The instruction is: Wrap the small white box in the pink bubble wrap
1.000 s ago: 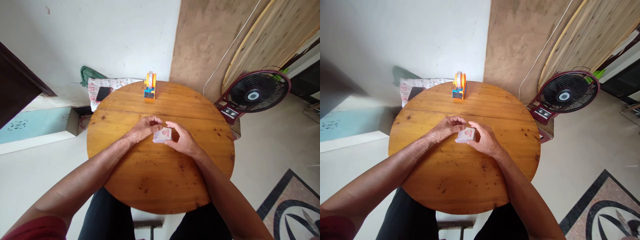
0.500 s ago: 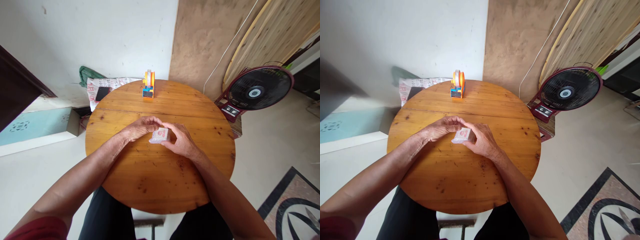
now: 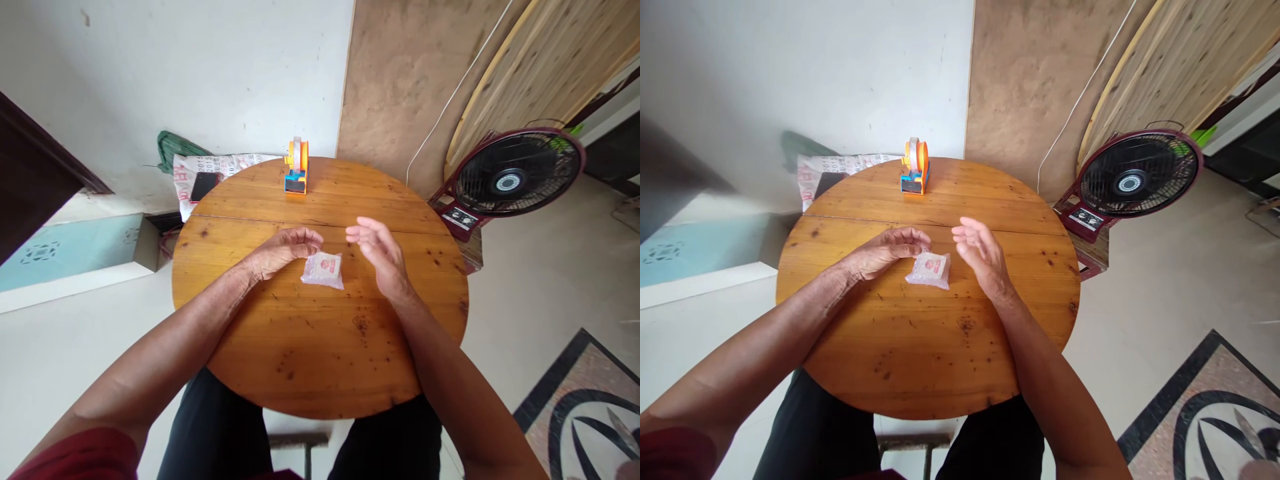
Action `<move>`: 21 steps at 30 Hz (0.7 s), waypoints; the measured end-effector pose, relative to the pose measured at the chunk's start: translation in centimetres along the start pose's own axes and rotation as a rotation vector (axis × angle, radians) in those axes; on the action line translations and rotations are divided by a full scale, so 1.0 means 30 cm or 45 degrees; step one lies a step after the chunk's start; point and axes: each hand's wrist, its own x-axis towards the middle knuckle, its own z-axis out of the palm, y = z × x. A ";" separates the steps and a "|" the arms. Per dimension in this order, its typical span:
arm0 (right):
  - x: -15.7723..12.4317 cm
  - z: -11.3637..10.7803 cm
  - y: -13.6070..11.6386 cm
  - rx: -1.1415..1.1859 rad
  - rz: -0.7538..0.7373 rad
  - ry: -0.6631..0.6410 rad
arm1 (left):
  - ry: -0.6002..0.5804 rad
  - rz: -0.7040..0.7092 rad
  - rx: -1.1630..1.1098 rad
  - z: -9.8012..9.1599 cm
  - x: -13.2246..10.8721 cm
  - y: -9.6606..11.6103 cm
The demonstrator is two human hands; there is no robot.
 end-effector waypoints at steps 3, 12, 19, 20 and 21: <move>0.016 -0.004 0.042 0.162 0.152 0.228 | 0.047 -0.009 -0.003 -0.005 0.005 -0.001; 0.000 0.012 0.008 -0.098 0.176 -0.440 | 0.074 0.021 0.071 0.001 0.007 0.007; -0.010 0.046 0.014 -0.389 0.069 -0.429 | -0.041 0.029 0.171 0.000 0.004 0.006; -0.009 0.049 0.014 -0.399 0.066 -0.415 | -0.037 0.026 0.176 -0.003 0.004 0.005; -0.008 0.050 0.013 -0.402 0.065 -0.410 | -0.036 0.023 0.180 -0.005 0.003 0.004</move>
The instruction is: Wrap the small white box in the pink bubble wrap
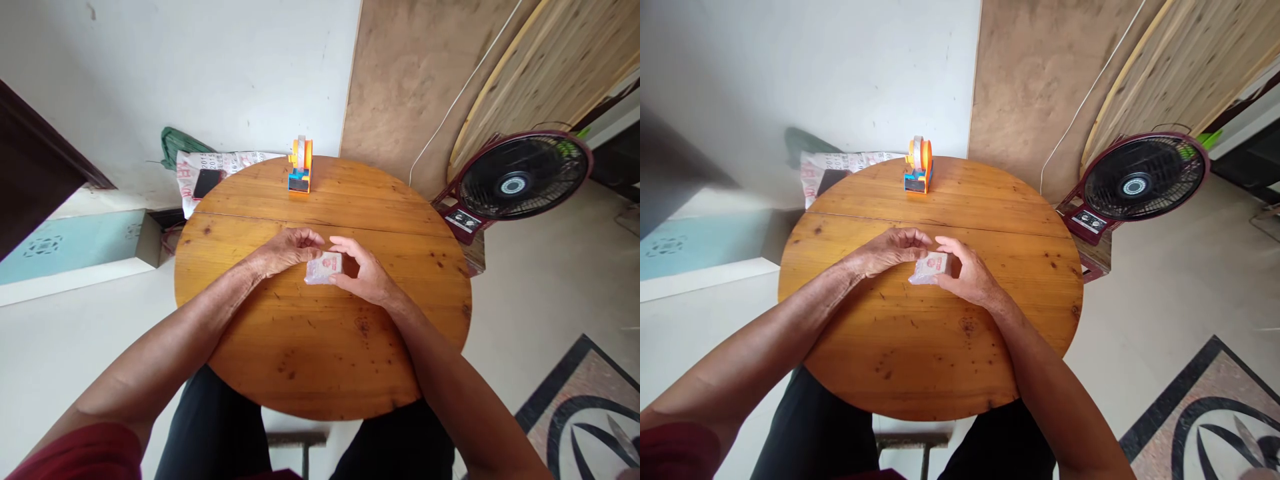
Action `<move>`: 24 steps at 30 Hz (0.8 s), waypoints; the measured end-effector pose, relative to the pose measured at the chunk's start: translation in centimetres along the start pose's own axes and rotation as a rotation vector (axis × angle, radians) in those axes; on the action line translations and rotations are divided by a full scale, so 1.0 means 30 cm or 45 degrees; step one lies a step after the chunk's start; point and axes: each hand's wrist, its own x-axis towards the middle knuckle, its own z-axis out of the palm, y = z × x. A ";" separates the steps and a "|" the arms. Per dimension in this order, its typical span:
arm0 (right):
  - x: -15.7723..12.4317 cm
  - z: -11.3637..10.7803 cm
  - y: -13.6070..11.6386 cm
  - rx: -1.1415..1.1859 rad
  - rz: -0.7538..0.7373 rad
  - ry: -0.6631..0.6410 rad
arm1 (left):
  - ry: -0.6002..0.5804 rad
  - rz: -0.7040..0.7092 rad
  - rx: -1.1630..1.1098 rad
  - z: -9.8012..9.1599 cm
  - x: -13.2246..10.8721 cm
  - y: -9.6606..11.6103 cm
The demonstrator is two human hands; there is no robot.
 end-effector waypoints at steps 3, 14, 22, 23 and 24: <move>0.004 -0.002 -0.004 0.022 0.004 -0.008 | -0.024 -0.014 0.012 -0.002 -0.004 0.001; 0.000 -0.016 -0.006 0.107 0.032 0.005 | -0.016 0.017 -0.024 0.012 -0.014 0.011; 0.009 0.001 0.003 -0.062 -0.040 0.192 | -0.023 0.061 -0.051 0.028 -0.016 0.013; 0.008 0.003 0.004 -0.076 -0.075 0.225 | -0.025 0.064 -0.060 0.030 -0.016 0.013; 0.008 0.005 0.006 -0.083 -0.114 0.261 | -0.029 0.066 -0.067 0.032 -0.015 0.013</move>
